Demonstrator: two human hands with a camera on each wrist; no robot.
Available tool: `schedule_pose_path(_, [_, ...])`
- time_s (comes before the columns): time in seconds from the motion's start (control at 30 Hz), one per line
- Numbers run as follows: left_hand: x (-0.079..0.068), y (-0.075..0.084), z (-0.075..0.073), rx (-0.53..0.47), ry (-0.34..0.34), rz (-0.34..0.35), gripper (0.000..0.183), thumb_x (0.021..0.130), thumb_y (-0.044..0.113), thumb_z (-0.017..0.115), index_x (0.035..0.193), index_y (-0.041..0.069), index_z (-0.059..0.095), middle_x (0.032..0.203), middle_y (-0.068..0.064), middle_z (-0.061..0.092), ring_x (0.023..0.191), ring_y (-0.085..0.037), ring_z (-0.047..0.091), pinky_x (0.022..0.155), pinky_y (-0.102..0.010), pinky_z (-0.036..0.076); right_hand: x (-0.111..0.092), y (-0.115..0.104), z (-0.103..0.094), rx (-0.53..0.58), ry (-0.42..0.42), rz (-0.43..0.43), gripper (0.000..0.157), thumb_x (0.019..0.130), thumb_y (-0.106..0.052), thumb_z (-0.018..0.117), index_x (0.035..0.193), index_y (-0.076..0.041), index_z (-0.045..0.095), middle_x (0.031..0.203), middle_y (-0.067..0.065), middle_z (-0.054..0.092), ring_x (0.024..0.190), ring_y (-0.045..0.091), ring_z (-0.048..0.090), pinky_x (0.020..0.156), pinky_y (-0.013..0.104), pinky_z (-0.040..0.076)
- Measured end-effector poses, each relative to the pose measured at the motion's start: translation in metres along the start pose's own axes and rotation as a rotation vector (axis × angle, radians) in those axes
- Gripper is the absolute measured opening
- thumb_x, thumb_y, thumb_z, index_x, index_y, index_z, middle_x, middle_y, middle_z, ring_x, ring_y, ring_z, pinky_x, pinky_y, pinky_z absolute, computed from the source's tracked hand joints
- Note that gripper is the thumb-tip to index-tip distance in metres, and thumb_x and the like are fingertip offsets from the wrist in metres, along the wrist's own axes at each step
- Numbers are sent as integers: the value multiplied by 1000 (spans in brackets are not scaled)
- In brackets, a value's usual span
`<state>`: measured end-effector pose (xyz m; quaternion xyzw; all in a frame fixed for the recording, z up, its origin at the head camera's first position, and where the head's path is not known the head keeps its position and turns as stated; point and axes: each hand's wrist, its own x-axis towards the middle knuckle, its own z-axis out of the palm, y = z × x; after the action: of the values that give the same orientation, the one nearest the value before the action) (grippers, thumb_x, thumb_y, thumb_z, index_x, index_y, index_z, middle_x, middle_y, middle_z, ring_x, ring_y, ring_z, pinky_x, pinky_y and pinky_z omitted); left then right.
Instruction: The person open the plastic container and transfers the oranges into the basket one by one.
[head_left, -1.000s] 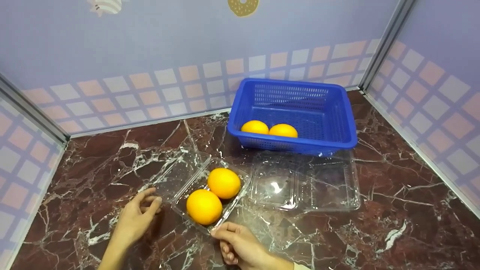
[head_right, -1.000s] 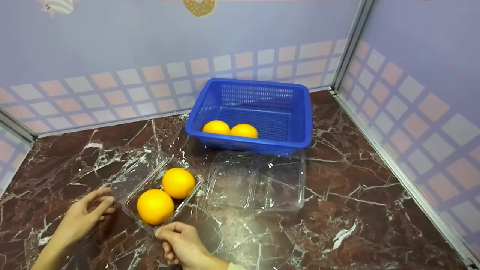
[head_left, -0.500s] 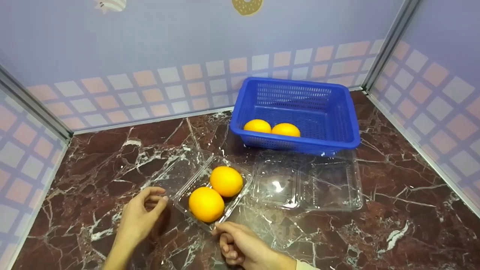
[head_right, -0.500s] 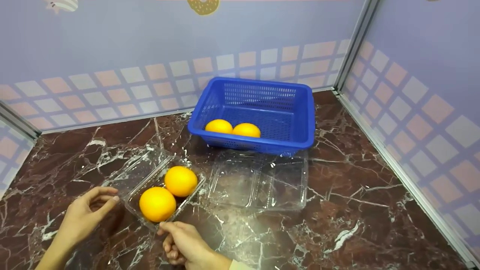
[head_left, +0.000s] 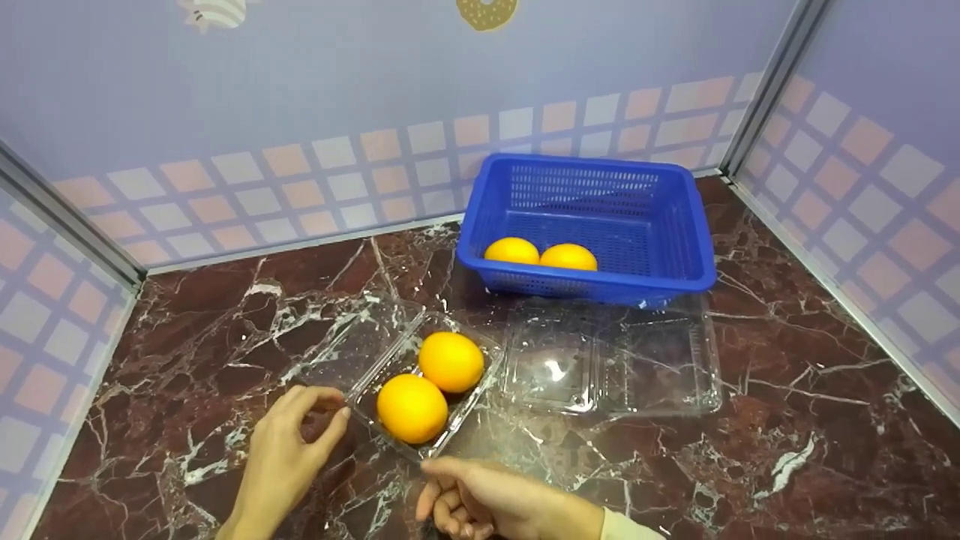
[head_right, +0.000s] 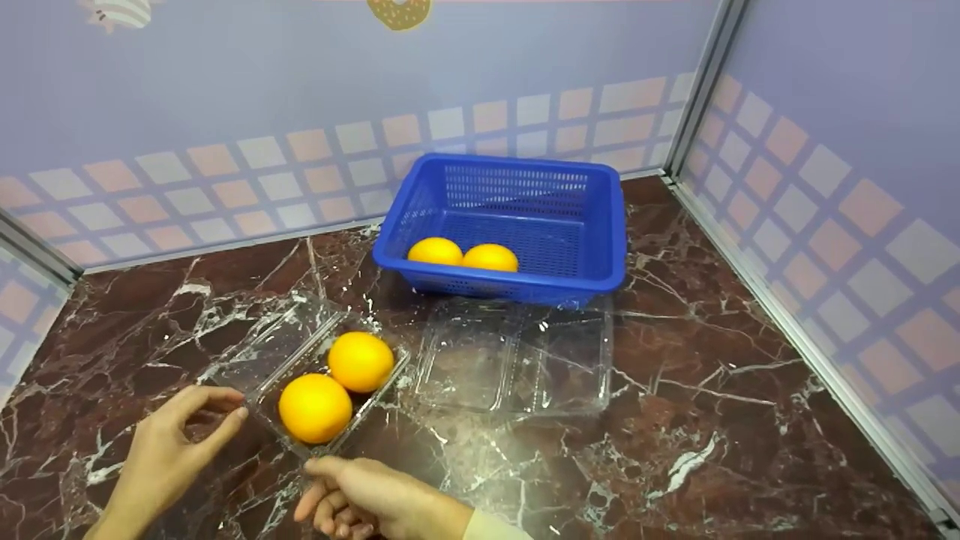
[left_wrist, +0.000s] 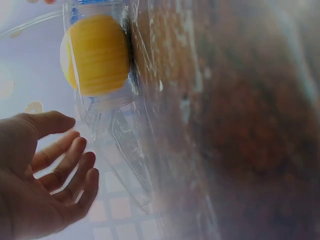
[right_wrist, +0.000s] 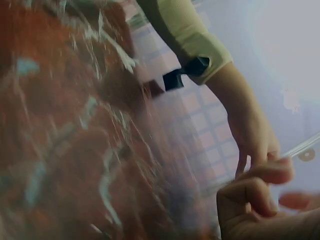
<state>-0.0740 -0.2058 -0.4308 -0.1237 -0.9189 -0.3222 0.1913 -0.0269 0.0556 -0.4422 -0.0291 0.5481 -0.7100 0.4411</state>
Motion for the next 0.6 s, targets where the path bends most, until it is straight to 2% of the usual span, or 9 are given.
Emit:
schedule_pose_path(0.1, [0, 1, 1, 17, 33, 90, 26, 78, -2, 90, 96, 12, 78, 96, 5, 71, 90, -16, 66, 82, -24, 54, -3, -8, 0, -70, -17, -71, 32, 106, -37, 56, 92, -11, 71, 65, -9, 58, 53, 2, 44, 45, 15, 25])
schedule_pose_path(0.2, [2, 2, 2, 3, 14, 153, 28, 78, 0, 91, 99, 11, 78, 107, -1, 72, 100, -19, 67, 92, -28, 54, -5, -17, -2, -85, 5, -178, 22, 105, -26, 62, 99, -7, 71, 69, -6, 60, 57, 4, 47, 49, 15, 32])
schedule_pose_path(0.23, [2, 3, 3, -6, -6, 164, 28, 79, 2, 91, 102, 11, 78, 113, -4, 72, 106, -21, 68, 97, -33, 54, -5, -20, -3, -72, 19, -212, 20, 104, -24, 63, 101, -5, 71, 71, -6, 60, 58, 5, 48, 50, 15, 34])
schedule_pose_path(0.3, [2, 3, 4, -23, -57, 174, 31, 83, 8, 90, 111, 9, 77, 127, -10, 72, 118, -29, 68, 104, -50, 54, -4, -27, -5, -41, 57, -271, 15, 103, -20, 65, 103, -5, 69, 75, -4, 62, 61, 6, 49, 53, 15, 38])
schedule_pose_path(0.37, [1, 3, 5, -26, -113, 161, 41, 86, 18, 89, 123, 8, 74, 142, -13, 67, 130, -36, 64, 108, -65, 48, -2, -32, -7, -11, 96, -327, 12, 102, -16, 66, 106, -4, 68, 79, -2, 64, 63, 7, 51, 55, 15, 40])
schedule_pose_path(0.43, [0, 3, 6, -13, -170, 144, 55, 89, 28, 87, 136, 7, 69, 153, -15, 59, 140, -42, 56, 110, -73, 42, 0, -37, -7, -16, 142, -378, 13, 101, -11, 67, 109, -1, 67, 83, 0, 67, 65, 8, 54, 56, 16, 43])
schedule_pose_path(0.5, [-2, 3, 5, 6, -226, 123, 68, 91, 37, 85, 147, 5, 61, 160, -15, 52, 147, -43, 48, 115, -74, 37, 3, -42, -7, -70, 190, -425, 17, 100, -8, 67, 113, 2, 66, 88, 4, 69, 68, 9, 56, 57, 17, 45])
schedule_pose_path(0.6, [-4, 4, 5, 54, -289, 105, 83, 92, 48, 81, 156, 5, 51, 165, -15, 45, 151, -43, 43, 118, -73, 34, 8, -46, -7, -301, 280, -525, 20, 99, -8, 69, 116, 2, 68, 96, 5, 71, 75, 11, 61, 65, 19, 53])
